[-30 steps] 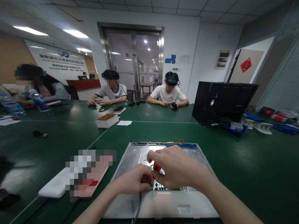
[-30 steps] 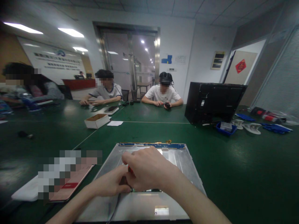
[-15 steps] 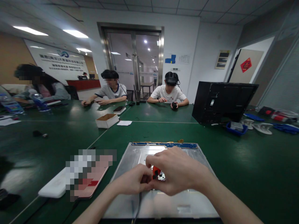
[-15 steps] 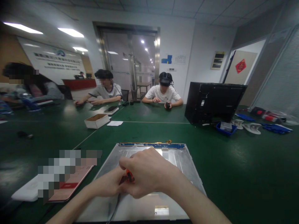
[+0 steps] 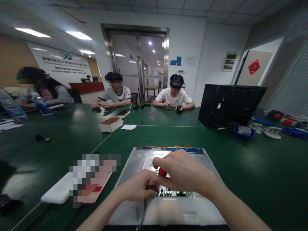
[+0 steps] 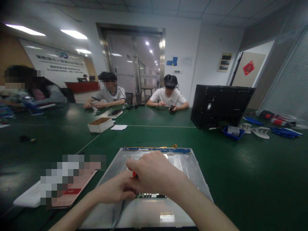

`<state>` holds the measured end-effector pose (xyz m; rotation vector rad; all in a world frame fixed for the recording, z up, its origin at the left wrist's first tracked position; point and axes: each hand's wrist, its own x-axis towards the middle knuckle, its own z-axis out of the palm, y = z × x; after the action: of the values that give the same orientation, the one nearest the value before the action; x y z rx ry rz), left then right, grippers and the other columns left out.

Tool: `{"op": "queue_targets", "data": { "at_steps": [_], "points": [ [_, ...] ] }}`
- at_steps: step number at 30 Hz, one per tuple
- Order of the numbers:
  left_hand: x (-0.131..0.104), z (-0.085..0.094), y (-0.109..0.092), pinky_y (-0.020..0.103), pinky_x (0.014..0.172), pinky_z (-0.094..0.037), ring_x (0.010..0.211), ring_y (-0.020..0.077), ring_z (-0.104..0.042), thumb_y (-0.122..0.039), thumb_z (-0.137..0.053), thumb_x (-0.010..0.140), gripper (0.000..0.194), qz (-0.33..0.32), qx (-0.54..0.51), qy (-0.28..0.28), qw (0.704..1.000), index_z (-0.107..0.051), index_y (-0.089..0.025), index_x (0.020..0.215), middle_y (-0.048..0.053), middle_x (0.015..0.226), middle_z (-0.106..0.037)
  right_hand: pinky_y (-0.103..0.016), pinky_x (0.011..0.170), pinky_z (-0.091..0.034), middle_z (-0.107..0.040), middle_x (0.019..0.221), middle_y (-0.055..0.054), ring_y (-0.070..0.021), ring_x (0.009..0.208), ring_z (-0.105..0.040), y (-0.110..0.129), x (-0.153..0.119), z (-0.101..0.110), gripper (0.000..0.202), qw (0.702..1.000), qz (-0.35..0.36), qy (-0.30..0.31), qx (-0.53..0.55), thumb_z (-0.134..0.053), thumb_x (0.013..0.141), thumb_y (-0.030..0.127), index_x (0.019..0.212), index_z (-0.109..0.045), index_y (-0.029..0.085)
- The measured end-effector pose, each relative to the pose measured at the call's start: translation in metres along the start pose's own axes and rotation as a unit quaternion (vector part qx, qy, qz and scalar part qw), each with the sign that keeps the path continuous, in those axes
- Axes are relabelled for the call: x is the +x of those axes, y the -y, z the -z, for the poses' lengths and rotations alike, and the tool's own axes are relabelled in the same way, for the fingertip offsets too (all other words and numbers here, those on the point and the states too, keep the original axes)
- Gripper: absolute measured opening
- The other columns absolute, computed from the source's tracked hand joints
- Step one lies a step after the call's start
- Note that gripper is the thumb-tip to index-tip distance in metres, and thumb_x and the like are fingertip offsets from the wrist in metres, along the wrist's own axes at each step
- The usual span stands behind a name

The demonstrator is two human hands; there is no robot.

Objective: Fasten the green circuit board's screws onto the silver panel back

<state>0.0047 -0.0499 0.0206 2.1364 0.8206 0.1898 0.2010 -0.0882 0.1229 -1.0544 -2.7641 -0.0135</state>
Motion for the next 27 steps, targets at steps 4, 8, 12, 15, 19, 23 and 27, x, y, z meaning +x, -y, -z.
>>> {"op": "queue_targets", "data": {
  "at_steps": [4, 8, 12, 15, 19, 23, 27],
  "points": [
    [-0.0003, 0.0012, -0.0037, 0.022, 0.054, -0.038, 0.062, 0.0133, -0.05, -0.017, -0.058, 0.069, 0.012, 0.028, -0.004, -0.001, 1.0, -0.061, -0.015, 0.081, -0.001, 0.071, -0.056, -0.027, 0.05, -0.02, -0.071, 0.08, -0.003, -0.0148, 0.061, -0.058, 0.0003, -0.0008, -0.0001, 0.019, 1.0, 0.001, -0.012, 0.006, -0.052, 0.084, 0.031, 0.099, -0.058, 0.021],
    [0.0002, 0.0004, -0.0011, 0.023, 0.058, -0.04, 0.068, 0.0148, -0.051, -0.018, -0.06, 0.069, 0.011, 0.017, 0.018, -0.013, 1.0, -0.061, -0.016, 0.079, -0.001, 0.072, -0.057, -0.027, 0.049, -0.02, -0.07, 0.08, -0.002, -0.0149, 0.062, -0.057, 0.0003, -0.0025, 0.0011, 0.022, 0.999, 0.024, -0.009, 0.022, -0.056, 0.077, 0.029, 0.097, -0.057, 0.02],
    [0.0004, -0.0002, -0.0015, 0.024, 0.061, -0.041, 0.069, 0.0148, -0.052, -0.014, -0.058, 0.068, 0.006, -0.002, 0.019, -0.017, 1.0, -0.059, -0.016, 0.074, -0.001, 0.073, -0.057, -0.027, 0.051, -0.02, -0.07, 0.076, -0.002, -0.0157, 0.063, -0.058, 0.0009, -0.0008, 0.0012, 0.021, 1.0, 0.001, 0.001, 0.01, -0.055, 0.085, 0.038, 0.097, -0.059, 0.021],
    [0.0001, -0.0002, -0.0032, 0.023, 0.058, -0.04, 0.065, 0.0141, -0.052, -0.015, -0.058, 0.068, 0.015, 0.017, -0.01, -0.005, 1.0, -0.061, -0.016, 0.082, -0.001, 0.073, -0.058, -0.027, 0.051, -0.02, -0.071, 0.079, -0.003, -0.0156, 0.063, -0.06, 0.0014, 0.0003, 0.0009, 0.018, 1.0, -0.012, -0.004, -0.001, -0.051, 0.088, 0.033, 0.097, -0.06, 0.02],
    [0.0006, -0.0016, -0.0012, 0.024, 0.058, -0.04, 0.065, 0.0148, -0.05, -0.018, -0.059, 0.069, 0.012, 0.009, 0.001, -0.02, 1.0, -0.061, -0.016, 0.081, -0.001, 0.071, -0.057, -0.027, 0.049, -0.021, -0.071, 0.088, -0.003, -0.0154, 0.066, -0.062, 0.0018, -0.0004, 0.0007, 0.022, 1.0, 0.011, -0.017, 0.023, -0.056, 0.079, 0.026, 0.1, -0.056, 0.019],
    [0.0015, -0.0029, -0.0018, 0.024, 0.058, -0.038, 0.065, 0.0146, -0.049, -0.013, -0.055, 0.067, 0.004, -0.024, 0.021, -0.026, 0.999, -0.054, -0.017, 0.066, -0.002, 0.065, -0.052, -0.027, 0.049, -0.021, -0.071, 0.08, -0.002, -0.0159, 0.064, -0.062, 0.0002, 0.0, -0.0015, 0.022, 1.0, 0.001, -0.014, 0.021, -0.059, 0.083, 0.039, 0.093, -0.057, 0.02],
    [0.0013, -0.002, -0.0098, 0.022, 0.053, -0.035, 0.058, 0.0122, -0.048, -0.011, -0.054, 0.066, 0.007, 0.002, -0.003, -0.003, 1.0, -0.054, -0.017, 0.07, -0.004, 0.063, -0.052, -0.027, 0.05, -0.019, -0.071, 0.075, -0.003, -0.0166, 0.062, -0.061, -0.0017, 0.002, -0.0049, 0.02, 0.999, -0.027, -0.023, -0.012, -0.054, 0.087, 0.04, 0.091, -0.059, 0.02]
  ]
}}
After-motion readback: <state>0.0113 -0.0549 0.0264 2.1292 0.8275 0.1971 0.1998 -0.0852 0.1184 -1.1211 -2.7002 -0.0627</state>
